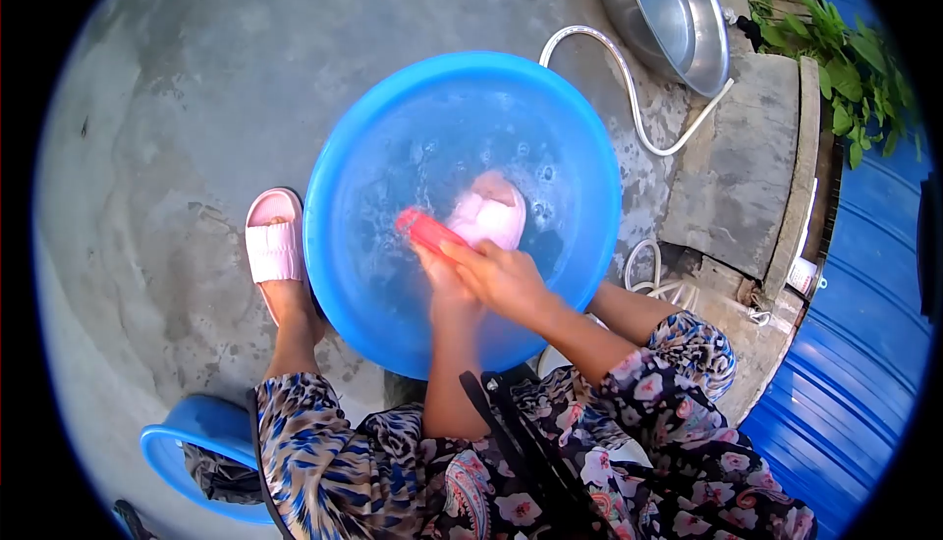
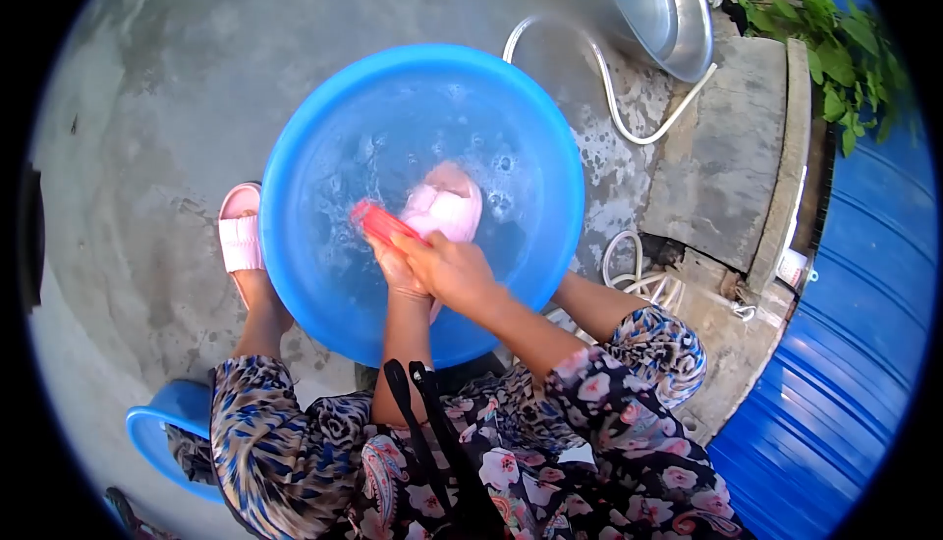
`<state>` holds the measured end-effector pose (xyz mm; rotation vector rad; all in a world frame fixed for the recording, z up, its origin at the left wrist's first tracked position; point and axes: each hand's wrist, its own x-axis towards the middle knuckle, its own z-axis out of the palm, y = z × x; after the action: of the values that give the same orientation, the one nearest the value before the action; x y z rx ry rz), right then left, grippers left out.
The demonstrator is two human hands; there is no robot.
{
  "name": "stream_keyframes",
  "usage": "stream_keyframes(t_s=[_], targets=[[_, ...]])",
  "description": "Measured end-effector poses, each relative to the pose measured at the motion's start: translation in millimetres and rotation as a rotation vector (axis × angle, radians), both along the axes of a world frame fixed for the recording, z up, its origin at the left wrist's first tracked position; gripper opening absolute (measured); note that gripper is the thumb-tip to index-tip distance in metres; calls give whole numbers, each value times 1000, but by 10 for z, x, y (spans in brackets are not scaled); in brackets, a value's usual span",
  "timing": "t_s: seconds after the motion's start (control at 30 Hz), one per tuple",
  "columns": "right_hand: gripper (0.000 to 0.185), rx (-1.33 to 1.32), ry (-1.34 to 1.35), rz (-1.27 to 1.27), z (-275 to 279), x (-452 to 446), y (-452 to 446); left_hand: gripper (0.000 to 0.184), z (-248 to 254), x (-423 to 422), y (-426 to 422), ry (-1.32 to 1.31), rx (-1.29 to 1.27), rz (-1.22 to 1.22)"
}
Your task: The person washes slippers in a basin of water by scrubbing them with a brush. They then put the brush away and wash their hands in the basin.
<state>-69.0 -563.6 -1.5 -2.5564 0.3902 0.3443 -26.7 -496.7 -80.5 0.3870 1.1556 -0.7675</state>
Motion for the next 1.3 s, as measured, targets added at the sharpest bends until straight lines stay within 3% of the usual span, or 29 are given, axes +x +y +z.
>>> stream_keyframes(t_s=[0.07, 0.13, 0.2, 0.23, 0.37, 0.4, 0.47, 0.6, 0.63, 0.67, 0.73, 0.8, 0.87, 0.93, 1.0, 1.03, 1.07, 1.13, 1.2, 1.27, 1.3], targets=[[47, -6, 92, 22, 92, 118, 91, 78, -330, -163, 43, -133, 172, -78], [44, -34, 185, 82, 166, 41, 48, 81, -205, -63, 120, -217, 155, 29], [41, -29, 168, -2, 327, -488, -54, 94, -98, 52, 236, 35, -399, 217], [41, -29, 175, -3, 377, -542, -115, 104, -108, 56, 196, -21, -523, 248], [40, -7, 181, -34, 355, -419, -174, 105, 87, 110, 80, 152, -447, 180], [41, 3, 113, -11, 227, -233, -166, 105, 34, 85, 61, 145, -445, 182], [42, -4, 150, 12, -42, 157, -123, 102, -82, -66, 70, -156, -334, -47], [41, 66, 164, 3, 112, -103, -56, 99, 115, 146, 112, -89, -145, 24], [41, 70, 170, 20, 244, -255, -115, 106, 115, 202, 144, 62, -313, 129], [42, 69, 260, -34, 419, -456, -165, 106, 114, 172, 163, 72, -309, 125], [43, 62, 351, -93, 540, -594, -267, 111, 130, 121, 125, -19, -662, 234], [41, -27, 152, -206, 528, -594, -383, 114, 160, 138, 106, -53, -619, 154], [40, -64, 120, -251, 524, -638, -610, 113, 321, 278, 102, -56, -540, 202], [39, -84, 111, -303, 535, -606, -618, 111, 243, 227, 138, -107, -532, 204], [39, 79, 86, -284, 624, -533, -554, 101, 204, 179, 111, -108, -670, 175], [36, 179, 23, -341, 650, -460, -472, 81, 178, 146, 110, -167, -736, 197], [36, 179, 19, -331, 696, -385, -454, 81, 137, 125, 104, -174, -737, 205], [37, 299, 170, -591, 758, -296, -407, 72, 153, 121, 108, -512, -539, -200], [39, 312, 243, -577, 698, -300, -505, 62, 96, 55, 133, -380, -471, -208], [40, 406, 123, -300, 610, -329, -584, 45, -215, -135, 176, -461, -261, -776], [40, 406, 127, -295, 615, -264, -579, 31, -233, -150, 171, -510, -272, -771]])
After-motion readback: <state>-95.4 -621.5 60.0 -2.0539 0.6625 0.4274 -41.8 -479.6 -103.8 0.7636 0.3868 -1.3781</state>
